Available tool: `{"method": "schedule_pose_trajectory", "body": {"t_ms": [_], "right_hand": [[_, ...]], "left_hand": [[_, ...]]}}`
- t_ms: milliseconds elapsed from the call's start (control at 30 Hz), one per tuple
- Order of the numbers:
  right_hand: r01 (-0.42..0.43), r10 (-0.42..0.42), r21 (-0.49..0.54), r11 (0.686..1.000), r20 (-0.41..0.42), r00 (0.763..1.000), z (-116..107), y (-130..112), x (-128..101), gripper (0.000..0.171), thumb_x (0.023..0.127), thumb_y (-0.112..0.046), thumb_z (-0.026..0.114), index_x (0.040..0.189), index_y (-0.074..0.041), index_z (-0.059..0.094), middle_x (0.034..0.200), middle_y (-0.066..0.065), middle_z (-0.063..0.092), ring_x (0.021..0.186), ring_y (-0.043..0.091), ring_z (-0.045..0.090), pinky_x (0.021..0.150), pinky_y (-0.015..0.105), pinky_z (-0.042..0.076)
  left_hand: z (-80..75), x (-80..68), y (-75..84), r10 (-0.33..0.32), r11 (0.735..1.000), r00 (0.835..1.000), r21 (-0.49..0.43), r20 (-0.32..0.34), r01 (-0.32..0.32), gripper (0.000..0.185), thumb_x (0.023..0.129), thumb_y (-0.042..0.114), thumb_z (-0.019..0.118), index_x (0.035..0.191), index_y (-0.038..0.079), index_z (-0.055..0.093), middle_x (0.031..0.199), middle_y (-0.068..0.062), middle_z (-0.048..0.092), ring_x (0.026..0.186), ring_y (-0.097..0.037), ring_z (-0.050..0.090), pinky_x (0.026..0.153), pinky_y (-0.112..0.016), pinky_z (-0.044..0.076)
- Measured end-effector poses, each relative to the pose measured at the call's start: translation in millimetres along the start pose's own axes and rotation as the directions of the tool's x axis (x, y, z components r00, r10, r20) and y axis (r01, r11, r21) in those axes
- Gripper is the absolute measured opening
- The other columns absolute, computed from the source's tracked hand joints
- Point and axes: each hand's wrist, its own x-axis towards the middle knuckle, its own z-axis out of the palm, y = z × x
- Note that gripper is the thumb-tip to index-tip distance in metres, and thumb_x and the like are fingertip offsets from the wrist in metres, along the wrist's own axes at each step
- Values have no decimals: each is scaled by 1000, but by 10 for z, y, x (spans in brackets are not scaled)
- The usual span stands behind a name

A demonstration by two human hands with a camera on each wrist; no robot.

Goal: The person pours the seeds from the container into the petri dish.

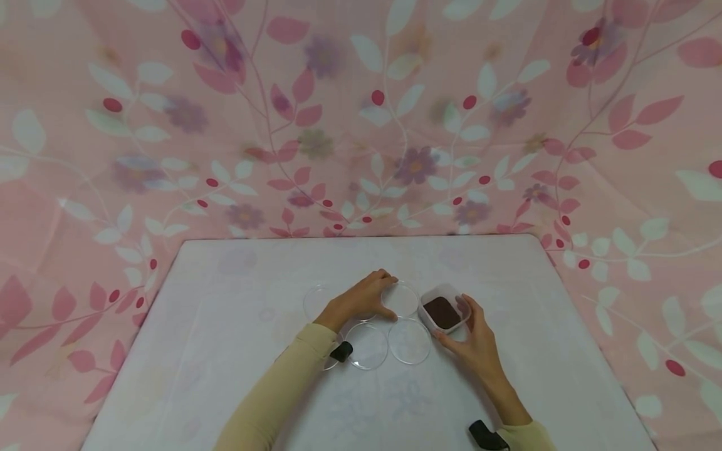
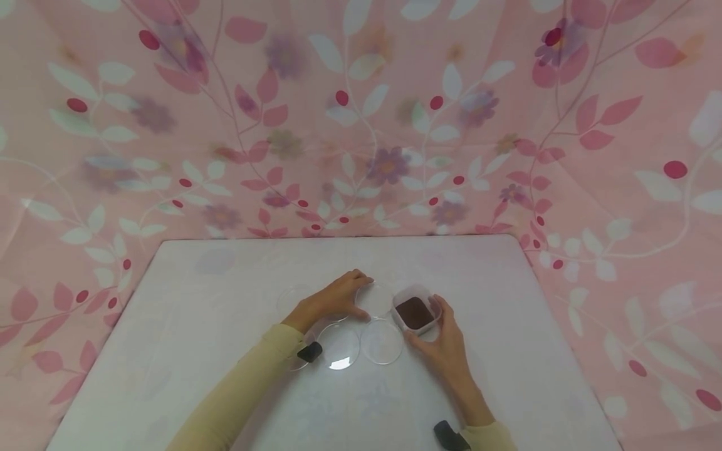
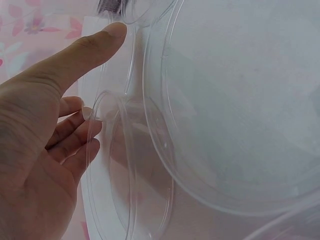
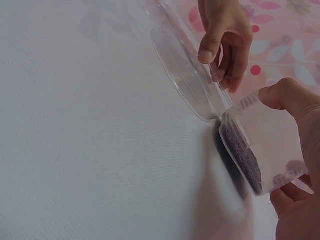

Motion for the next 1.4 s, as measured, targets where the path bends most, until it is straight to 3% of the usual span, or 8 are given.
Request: {"method": "schedule_pose_trajectory", "body": {"t_ms": [467, 700, 833, 967, 1133, 1400], "right_hand": [[109, -115, -93, 990, -71, 991, -160, -84, 210, 101, 61, -8, 92, 145, -2, 36, 139, 20, 54, 125, 41, 56, 104, 1, 29], [199, -214, -181, 963, -71, 974, -214, -153, 340, 101, 60, -9, 92, 144, 0, 37, 138, 19, 53, 122, 41, 57, 103, 2, 28], [249, -269, -241, 938, -55, 961, -234, -210, 399, 100, 59, -11, 91, 143, 2, 39, 136, 22, 54, 117, 40, 58, 97, 25, 46], [301, -324, -294, 907, -31, 945, -245, -255, 458, 99, 58, -10, 91, 142, 5, 41, 132, 25, 55, 111, 40, 56, 86, 49, 46], [359, -377, -352, 865, 19, 926, -248, -282, 512, 99, 57, -8, 91, 142, 6, 42, 134, 24, 54, 114, 39, 54, 88, 53, 47], [406, -402, -371, 835, 91, 911, -229, -340, 567, 98, 58, -6, 90, 142, 6, 42, 137, 22, 53, 120, 38, 51, 100, 47, 41]], "left_hand": [[-2, 11, -35, -3, 1000, 1000, -6, -4, 3, 88, 71, 45, 86, 143, 10, 49, 131, -3, 52, 119, -16, 51, 110, -31, 43], [8, 6, -51, 25, 1000, 999, 0, -21, -25, 87, 71, 46, 85, 142, 9, 51, 130, -4, 52, 119, -16, 52, 109, -30, 44], [9, 4, -55, 37, 999, 999, -1, -30, -37, 87, 72, 45, 86, 142, 8, 51, 129, -4, 52, 118, -16, 52, 108, -31, 44], [5, 4, -49, 41, 999, 999, -1, -36, -41, 87, 71, 44, 86, 142, 8, 51, 129, -4, 53, 118, -16, 52, 107, -31, 45], [5, 6, -31, 30, 1000, 999, -5, -27, -31, 86, 72, 44, 85, 142, 7, 51, 129, -5, 52, 118, -16, 52, 108, -31, 45], [8, -31, -1, 6, 1000, 1000, -3, -22, -6, 86, 73, 46, 84, 143, 10, 50, 131, -4, 52, 119, -16, 51, 109, -31, 45]]}}
